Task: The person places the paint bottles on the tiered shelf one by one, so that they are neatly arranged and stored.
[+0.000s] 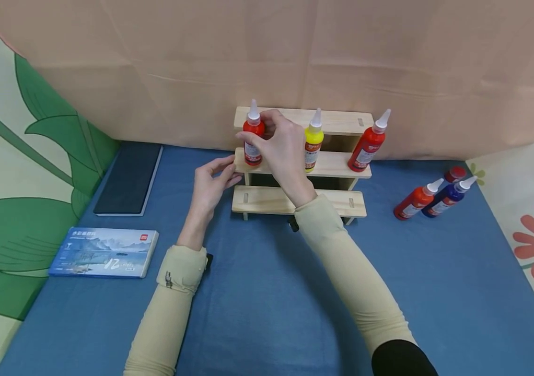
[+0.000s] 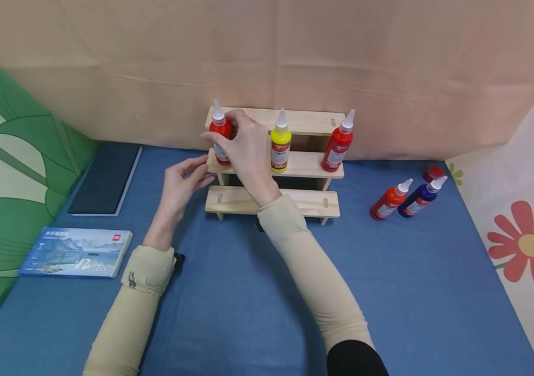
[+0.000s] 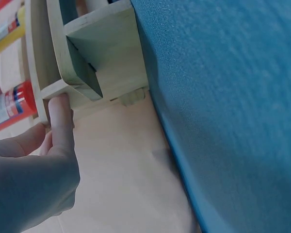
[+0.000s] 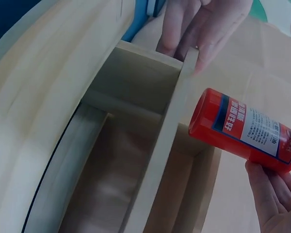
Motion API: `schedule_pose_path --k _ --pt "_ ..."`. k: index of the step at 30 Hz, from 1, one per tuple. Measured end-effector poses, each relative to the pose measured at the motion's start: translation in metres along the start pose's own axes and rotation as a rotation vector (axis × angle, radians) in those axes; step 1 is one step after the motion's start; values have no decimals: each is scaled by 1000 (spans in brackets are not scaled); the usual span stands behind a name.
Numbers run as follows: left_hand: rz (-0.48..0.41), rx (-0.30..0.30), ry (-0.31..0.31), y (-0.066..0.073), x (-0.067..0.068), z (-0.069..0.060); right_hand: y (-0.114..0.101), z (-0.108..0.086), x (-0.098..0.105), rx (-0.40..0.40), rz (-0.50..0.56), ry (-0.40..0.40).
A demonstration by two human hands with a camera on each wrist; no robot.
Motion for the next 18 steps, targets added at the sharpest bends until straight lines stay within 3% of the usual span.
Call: schedule_pose_path --k 18 --pt "-3 5 5 0 1 0 9 -2 -13 -11 -11 -6"
Point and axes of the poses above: each hand's wrist, its own z-axis towards the middle knuckle, its own x-axis out of the back of the hand, y = z × x, the point moved 9 cm from there along z, towards the middle knuckle, and after that the axes turned 11 degrees about y, right-handed, at the moved point
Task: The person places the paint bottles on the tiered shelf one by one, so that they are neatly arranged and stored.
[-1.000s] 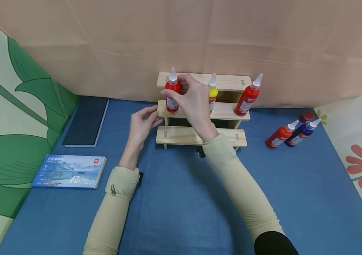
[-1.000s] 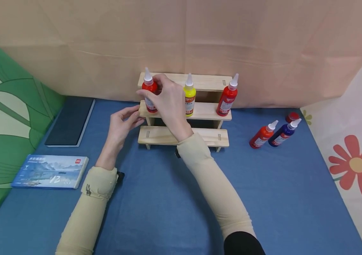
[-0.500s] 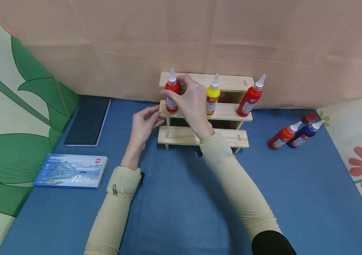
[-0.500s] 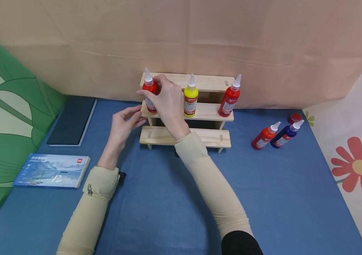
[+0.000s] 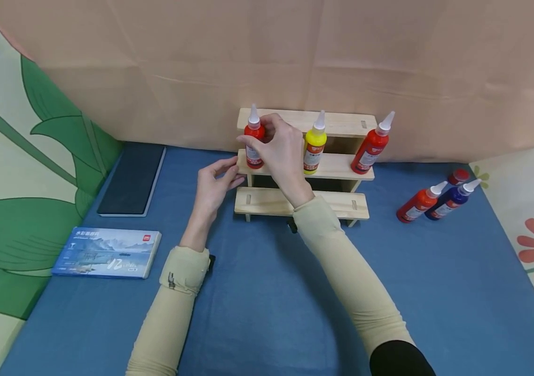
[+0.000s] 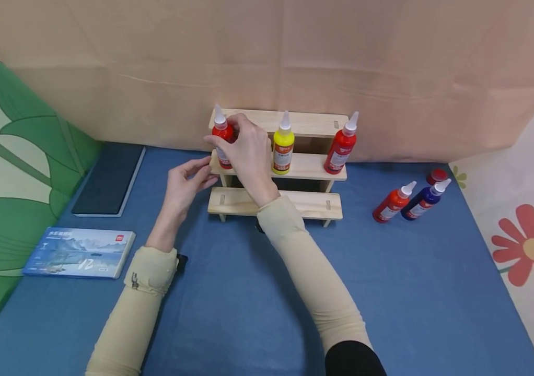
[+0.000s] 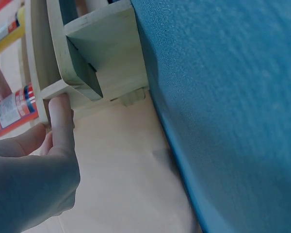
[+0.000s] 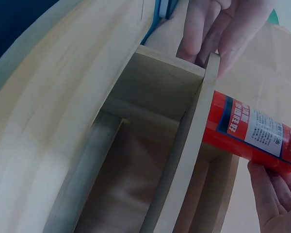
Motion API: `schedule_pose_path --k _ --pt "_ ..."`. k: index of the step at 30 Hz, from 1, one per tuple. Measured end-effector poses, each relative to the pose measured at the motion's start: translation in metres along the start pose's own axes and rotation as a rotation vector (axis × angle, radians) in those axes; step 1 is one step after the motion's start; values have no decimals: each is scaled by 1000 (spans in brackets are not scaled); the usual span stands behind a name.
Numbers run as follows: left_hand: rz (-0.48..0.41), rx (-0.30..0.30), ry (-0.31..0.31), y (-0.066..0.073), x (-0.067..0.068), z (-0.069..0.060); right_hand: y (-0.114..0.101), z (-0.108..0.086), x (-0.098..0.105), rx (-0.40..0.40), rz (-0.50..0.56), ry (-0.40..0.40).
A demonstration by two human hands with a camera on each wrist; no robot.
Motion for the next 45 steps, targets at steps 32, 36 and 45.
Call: schedule_pose_path --k 32,36,45 --pt "-6 -10 7 -2 1 2 -1 -18 26 20 28 -7" --pt "-8 -16 8 -1 0 2 -3 -24 32 52 19 5" --pt "-12 -6 1 -2 -1 2 0 -40 47 63 43 9"
Point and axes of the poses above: each hand's wrist, its own z-axis towards the middle knuckle, its own x-axis out of the back of the hand, y = z × x, the point moved 9 cm from there along z, towards the middle knuckle, and after that the axes turned 11 degrees about y, right-handed, at the moved point
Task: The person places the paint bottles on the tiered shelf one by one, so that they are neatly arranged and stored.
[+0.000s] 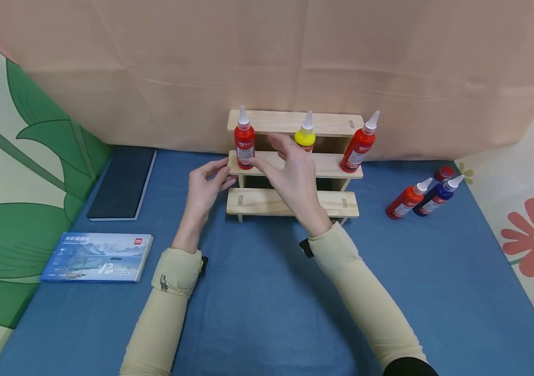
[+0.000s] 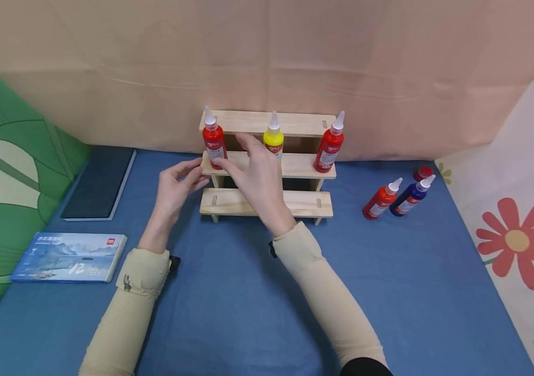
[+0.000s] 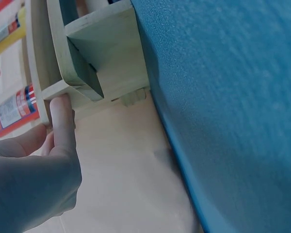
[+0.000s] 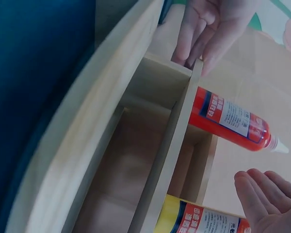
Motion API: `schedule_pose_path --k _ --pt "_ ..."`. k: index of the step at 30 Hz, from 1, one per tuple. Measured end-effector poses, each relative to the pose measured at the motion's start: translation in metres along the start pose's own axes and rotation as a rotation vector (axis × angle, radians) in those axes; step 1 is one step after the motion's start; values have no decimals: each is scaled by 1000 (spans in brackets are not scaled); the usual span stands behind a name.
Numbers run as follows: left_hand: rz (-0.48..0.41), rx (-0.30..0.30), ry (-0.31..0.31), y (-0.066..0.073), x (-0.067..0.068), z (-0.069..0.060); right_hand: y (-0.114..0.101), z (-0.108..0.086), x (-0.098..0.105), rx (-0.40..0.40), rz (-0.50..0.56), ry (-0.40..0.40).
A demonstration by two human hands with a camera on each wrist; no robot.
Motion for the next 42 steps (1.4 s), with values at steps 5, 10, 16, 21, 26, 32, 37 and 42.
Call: schedule_pose_path --k 5,10,16,21,26,32,37,42 --pt "8 5 0 0 -1 0 3 -8 7 5 -3 -5" --pt "11 1 -2 0 -2 0 3 -15 15 18 -32 -11" --pt "23 3 2 -1 -1 0 8 -22 26 11 -34 5" --pt "24 2 6 -1 0 1 16 -27 36 3 -43 22" --pt "39 9 15 -2 2 0 20 -29 46 1 -36 41" --pt "55 2 15 -1 2 -1 24 -33 59 2 -17 67" --pt "56 1 13 -2 1 0 30 -35 74 1 -42 96" --pt "54 3 17 -2 1 0 36 -34 89 14 -45 125"
Point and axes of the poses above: each hand's wrist, its own z-axis towards the middle knuckle, its own x-axis out of the back of the hand, y = z × x, the point moved 9 cm from there along z, towards the middle knuckle, and after that the axes turned 11 degrees about y, right-handed, at the moved point
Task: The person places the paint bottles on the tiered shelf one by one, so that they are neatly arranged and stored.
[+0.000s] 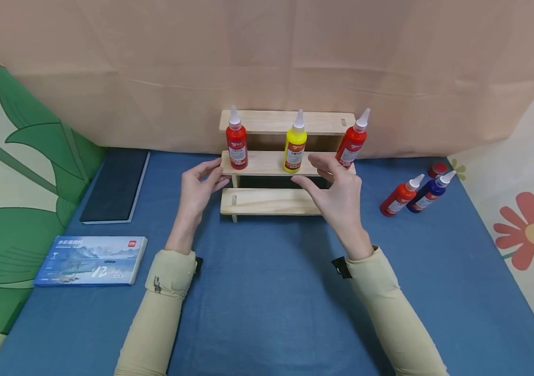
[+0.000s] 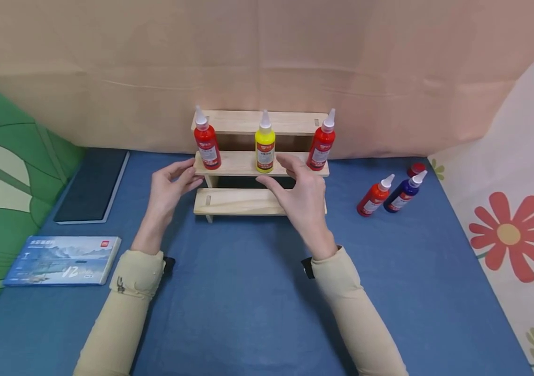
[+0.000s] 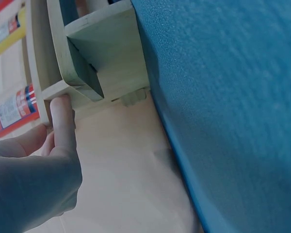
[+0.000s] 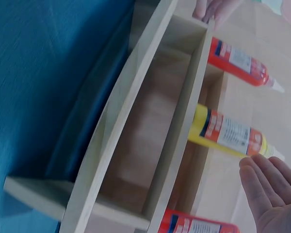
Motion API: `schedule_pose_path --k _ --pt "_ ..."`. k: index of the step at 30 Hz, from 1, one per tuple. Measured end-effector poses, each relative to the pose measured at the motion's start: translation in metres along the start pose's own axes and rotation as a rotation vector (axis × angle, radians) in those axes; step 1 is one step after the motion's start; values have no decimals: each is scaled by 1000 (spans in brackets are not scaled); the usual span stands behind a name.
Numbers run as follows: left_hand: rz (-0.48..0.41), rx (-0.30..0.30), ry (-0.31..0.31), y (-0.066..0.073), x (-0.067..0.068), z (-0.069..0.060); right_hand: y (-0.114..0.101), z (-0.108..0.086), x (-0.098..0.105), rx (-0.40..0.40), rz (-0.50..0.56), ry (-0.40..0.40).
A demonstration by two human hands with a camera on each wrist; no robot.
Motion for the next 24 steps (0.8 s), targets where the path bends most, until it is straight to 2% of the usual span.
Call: schedule_pose_path --k 14,24 --pt "17 14 13 -2 1 1 32 4 43 -85 -104 38" --pt "20 15 7 0 0 0 58 9 86 -151 -218 128"
Point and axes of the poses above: each hand's wrist, its own z-axis towards the middle knuckle, its own x-axis out of the back of the hand, y = z × x, the point moved 9 cm from there along z, towards the middle knuckle, and after that the axes turned 11 degrees about y, right-handed, at the moved point
